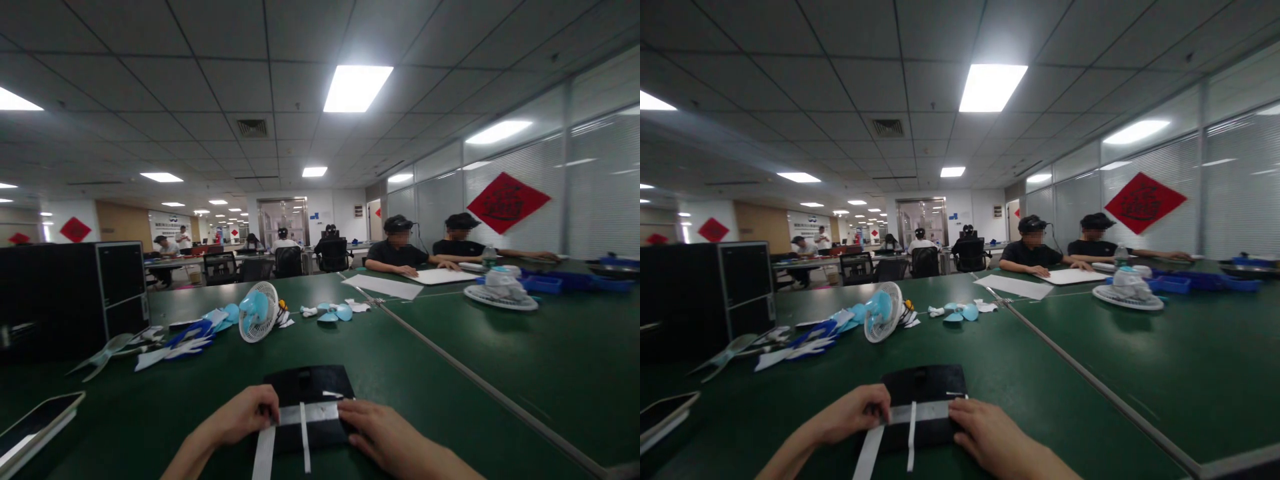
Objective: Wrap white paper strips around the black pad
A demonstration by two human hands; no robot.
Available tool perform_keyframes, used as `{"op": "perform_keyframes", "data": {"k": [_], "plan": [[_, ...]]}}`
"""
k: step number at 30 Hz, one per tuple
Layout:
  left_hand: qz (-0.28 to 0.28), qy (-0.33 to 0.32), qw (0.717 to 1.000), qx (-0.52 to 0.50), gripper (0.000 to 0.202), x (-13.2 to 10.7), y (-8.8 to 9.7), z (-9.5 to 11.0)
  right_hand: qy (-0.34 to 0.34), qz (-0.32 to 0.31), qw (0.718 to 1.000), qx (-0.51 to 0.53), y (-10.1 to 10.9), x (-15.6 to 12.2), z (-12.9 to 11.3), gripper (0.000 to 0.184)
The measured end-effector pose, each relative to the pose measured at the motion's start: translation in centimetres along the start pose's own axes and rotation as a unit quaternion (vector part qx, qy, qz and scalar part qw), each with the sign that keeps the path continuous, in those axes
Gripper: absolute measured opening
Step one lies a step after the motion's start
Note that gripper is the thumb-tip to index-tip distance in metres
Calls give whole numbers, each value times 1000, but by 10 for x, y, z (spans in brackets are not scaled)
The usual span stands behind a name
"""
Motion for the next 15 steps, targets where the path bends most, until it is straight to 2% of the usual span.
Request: {"op": "perform_keyframes", "data": {"k": [8,15], "plan": [[-3,4,1000,-8,26,0,2,4,-2,2,1000,1,1,0,0,43],[-9,15,1000,-9,26,1,0,-1,-15,5,1000,9,-2,-1,7,44]]}}
Point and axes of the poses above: each hand's wrist, its own x-axis towards the middle knuckle, its own y-axis out of the back of the hand, z = x × y, the point moved 8 cm from there along x, towards the middle knuckle, and after that the axes turned 7 degrees about -y, right-handed, at the moved point
